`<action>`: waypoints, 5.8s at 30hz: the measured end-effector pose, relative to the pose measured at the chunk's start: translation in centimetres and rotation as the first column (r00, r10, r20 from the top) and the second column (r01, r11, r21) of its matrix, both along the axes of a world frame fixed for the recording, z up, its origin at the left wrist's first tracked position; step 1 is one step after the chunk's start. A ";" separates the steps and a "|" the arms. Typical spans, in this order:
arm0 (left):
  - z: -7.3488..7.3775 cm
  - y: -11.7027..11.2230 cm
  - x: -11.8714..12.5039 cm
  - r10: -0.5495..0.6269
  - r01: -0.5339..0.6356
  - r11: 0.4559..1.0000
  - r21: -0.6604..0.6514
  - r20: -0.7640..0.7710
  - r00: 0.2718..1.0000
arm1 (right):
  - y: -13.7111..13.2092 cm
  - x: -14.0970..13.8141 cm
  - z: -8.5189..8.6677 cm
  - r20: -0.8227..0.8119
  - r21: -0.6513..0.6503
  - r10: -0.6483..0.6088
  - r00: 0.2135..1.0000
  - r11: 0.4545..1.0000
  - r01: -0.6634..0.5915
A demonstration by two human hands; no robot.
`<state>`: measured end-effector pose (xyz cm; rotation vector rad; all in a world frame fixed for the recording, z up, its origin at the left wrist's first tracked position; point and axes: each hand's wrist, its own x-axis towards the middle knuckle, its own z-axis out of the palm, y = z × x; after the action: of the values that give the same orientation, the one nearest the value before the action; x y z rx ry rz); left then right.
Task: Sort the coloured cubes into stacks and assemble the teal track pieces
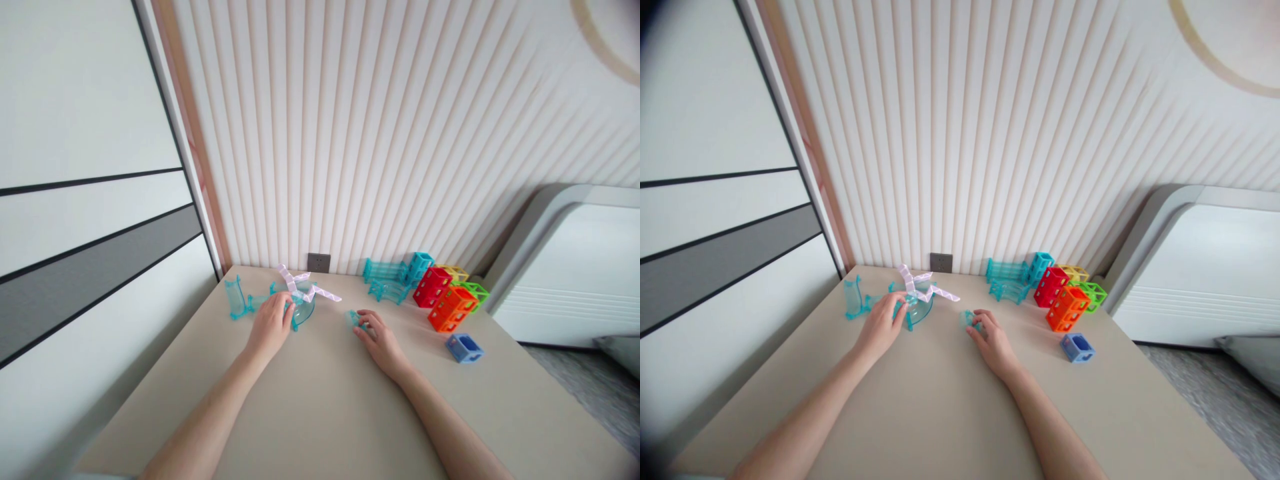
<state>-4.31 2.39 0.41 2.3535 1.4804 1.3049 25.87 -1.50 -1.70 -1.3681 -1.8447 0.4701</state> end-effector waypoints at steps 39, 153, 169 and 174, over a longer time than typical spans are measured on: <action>0.1 -4.0 5.6 0.141 0.788 0.486 -0.378 0.924 0.356 | -2.6 -2.1 1.9 0.087 0.313 0.219 0.972 0.920 -0.235; 0.3 -4.6 5.9 0.074 0.789 0.449 -0.420 0.897 0.435 | -2.6 -2.6 1.1 -0.133 0.105 0.226 0.965 0.971 -0.213; -0.2 -4.6 6.1 0.017 0.791 0.484 -0.374 0.908 0.420 | -2.4 -2.7 1.1 -0.100 0.092 0.205 0.974 0.976 -0.197; 0.0 -4.7 6.1 0.052 0.788 0.476 -0.390 0.907 0.418 | -2.3 -2.4 0.5 -0.065 0.096 0.237 0.969 0.968 -0.230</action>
<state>1.78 -2.31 0.42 1.0130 0.7112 0.9906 23.46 -3.81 -1.22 -1.0651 -1.9496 0.5465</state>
